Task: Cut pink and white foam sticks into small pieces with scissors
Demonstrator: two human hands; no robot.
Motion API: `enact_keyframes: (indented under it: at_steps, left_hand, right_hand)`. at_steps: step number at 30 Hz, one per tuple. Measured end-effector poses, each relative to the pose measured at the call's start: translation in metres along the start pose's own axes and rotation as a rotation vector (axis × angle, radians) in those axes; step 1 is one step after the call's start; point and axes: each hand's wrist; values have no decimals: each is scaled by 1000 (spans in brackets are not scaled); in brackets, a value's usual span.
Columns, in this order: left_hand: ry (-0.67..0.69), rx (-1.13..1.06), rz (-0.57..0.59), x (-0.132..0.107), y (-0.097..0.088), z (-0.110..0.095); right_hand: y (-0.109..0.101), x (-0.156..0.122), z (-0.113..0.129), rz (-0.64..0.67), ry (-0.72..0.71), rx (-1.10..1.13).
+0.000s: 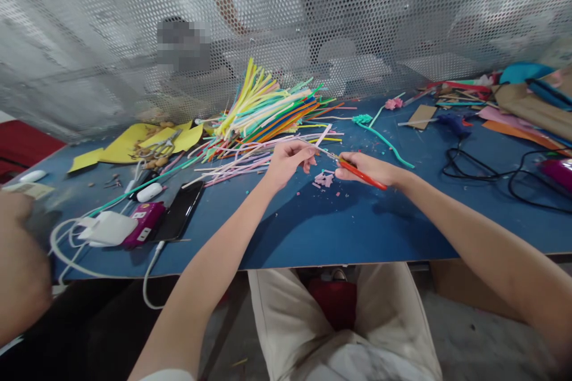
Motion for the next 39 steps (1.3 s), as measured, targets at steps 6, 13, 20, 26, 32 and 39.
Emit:
enact_keyframes:
  at_steps: [6, 13, 20, 26, 32, 39]
  left_hand:
    - [-13, 16, -11, 0, -1, -9]
    - [-12, 23, 9, -1, 2, -9]
    - [-22, 39, 29, -3, 3, -8]
    - [-11, 46, 22, -2, 1, -9]
    - [-2, 33, 21, -1, 0, -9]
    - [-14, 29, 13, 0, 0, -10]
  right_hand:
    - [7, 0, 1, 2, -17, 63]
    - [10, 0, 6, -15, -22, 98]
    - [13, 0, 2, 17, -46, 104]
    - [19, -1, 2, -6, -58, 28]
    - [23, -6, 7, -4, -7, -11]
    - [25, -5, 6, -7, -61, -31]
Point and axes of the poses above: each hand's wrist, its own x-axis towards the middle knuckle, its own y-axis out of the palm, z = x × y, and after that the axes turned 9 degrees about y, right-handed
